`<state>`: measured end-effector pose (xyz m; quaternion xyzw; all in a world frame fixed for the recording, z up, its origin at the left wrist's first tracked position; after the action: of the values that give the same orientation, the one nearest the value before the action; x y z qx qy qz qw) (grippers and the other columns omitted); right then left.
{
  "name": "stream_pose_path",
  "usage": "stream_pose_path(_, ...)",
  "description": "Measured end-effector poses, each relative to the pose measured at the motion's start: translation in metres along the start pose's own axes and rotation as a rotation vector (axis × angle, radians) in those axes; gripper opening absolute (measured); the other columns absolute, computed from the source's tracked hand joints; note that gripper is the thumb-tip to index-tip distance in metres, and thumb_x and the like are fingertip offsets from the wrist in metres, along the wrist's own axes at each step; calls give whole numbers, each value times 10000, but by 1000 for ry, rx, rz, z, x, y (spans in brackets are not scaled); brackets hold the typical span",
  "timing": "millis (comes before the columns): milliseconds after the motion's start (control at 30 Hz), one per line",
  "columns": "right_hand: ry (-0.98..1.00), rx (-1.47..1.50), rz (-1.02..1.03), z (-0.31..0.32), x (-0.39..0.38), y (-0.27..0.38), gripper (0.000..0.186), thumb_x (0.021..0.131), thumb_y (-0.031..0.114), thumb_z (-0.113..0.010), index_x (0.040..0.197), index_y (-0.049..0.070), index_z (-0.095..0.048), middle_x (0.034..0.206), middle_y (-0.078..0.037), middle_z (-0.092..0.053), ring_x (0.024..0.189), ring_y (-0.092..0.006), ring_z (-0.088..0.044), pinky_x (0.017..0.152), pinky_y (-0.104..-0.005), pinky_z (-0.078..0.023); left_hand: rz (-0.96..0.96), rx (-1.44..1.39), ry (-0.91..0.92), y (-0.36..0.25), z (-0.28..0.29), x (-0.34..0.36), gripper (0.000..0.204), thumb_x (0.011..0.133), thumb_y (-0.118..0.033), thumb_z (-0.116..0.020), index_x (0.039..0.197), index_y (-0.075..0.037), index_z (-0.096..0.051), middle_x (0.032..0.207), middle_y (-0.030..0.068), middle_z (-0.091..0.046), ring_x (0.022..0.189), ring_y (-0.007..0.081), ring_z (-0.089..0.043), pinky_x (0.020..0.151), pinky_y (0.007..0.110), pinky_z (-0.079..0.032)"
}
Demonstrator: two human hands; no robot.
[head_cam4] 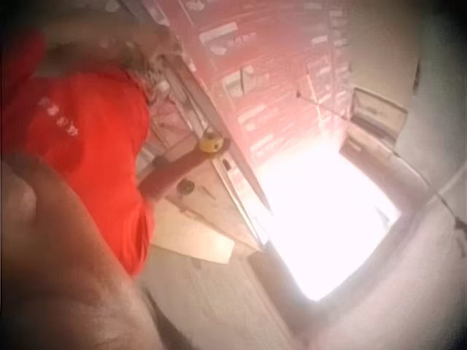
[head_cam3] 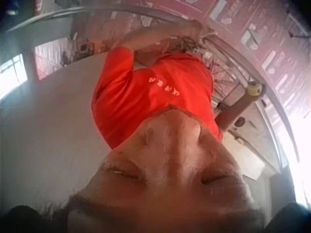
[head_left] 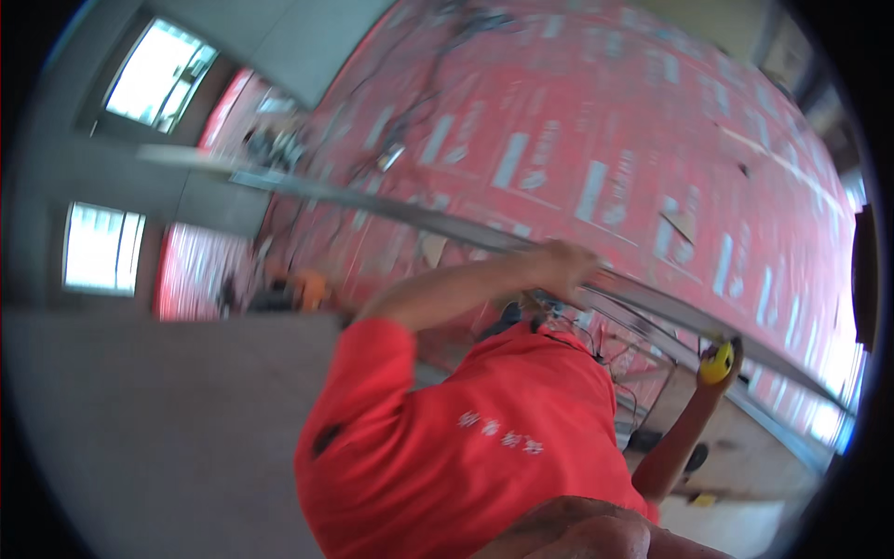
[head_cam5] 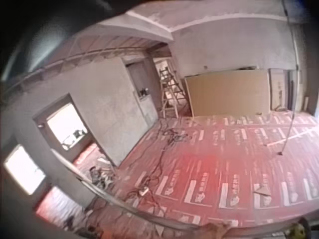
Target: Measuring, marking, and cutting a metal stud using a tape measure, pencil, and angle grinder.
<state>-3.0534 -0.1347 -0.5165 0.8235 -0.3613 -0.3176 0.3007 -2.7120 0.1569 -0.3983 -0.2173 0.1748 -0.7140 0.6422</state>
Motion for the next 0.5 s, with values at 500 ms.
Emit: stream_pose_path(500, -165, -249, 228, -87, -44, 216, 410, 891, 446, -607, 839, 40, -646, 781, -148, -702, 431, -165, -606, 388, -269, -527, 597, -561, 1126, 145, -47, -287, 546, 653, -16, -665, 1192, -31, -581, 1032, 91, -668, 938, 196, -630, 811, 344, -507)
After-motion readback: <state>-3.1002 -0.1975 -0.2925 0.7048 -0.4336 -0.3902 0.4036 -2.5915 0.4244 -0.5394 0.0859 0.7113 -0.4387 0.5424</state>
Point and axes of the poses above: each hand's wrist, its own x-axis towards the middle knuckle, its own z-axis out of the back of the hand, y = z × x, the point moved 7 cm from there along x, towards the middle knuckle
